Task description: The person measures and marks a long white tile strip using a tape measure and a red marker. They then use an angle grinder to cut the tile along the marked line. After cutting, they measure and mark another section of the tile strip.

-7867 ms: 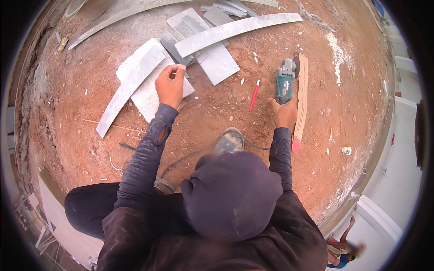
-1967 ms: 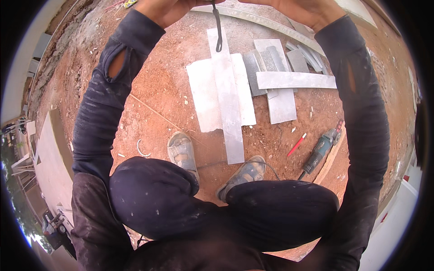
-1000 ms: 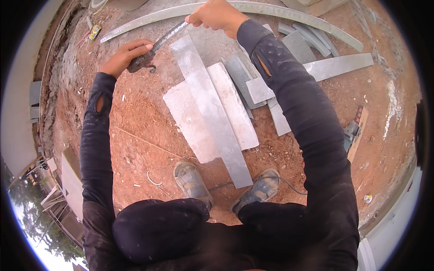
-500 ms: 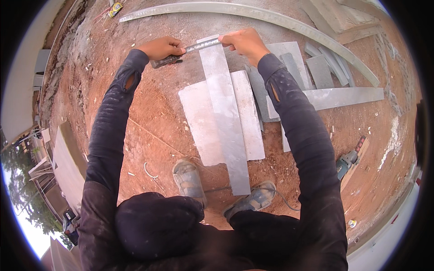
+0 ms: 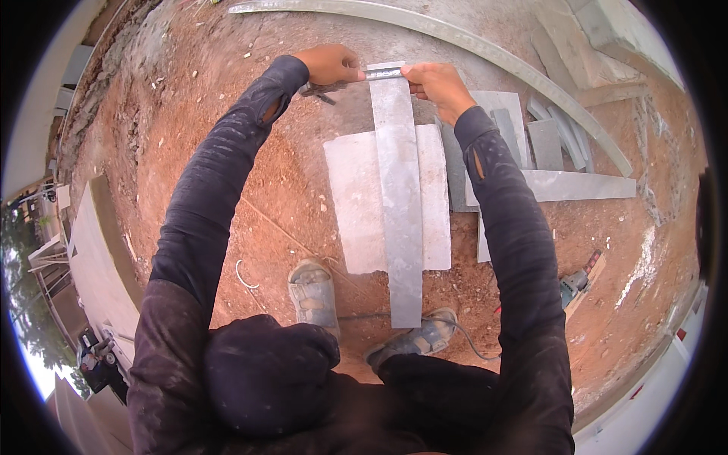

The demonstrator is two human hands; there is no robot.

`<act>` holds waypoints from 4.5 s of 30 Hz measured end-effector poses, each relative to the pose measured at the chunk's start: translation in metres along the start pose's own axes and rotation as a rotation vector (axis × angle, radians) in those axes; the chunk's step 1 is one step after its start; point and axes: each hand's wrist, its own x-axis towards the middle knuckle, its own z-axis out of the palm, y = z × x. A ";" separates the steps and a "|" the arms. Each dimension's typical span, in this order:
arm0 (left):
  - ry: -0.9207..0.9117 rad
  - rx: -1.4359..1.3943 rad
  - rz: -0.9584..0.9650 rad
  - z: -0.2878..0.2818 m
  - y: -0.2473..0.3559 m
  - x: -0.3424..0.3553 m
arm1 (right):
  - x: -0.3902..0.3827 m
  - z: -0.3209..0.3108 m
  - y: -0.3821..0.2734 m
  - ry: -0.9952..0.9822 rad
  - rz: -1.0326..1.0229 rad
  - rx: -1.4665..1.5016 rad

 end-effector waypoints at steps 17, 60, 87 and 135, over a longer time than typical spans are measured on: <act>-0.213 -0.208 0.137 -0.001 -0.043 0.057 | -0.144 -0.103 -0.068 0.111 -0.440 -0.894; -0.101 -0.101 0.012 -0.005 0.017 0.015 | 0.019 0.010 -0.017 0.068 -0.519 -0.122; -0.075 -0.054 0.011 -0.007 0.017 0.015 | 0.032 0.012 -0.010 0.051 -0.599 -0.337; -0.119 -0.163 -0.019 -0.006 0.016 0.020 | 0.029 0.012 -0.012 0.061 -0.588 -0.361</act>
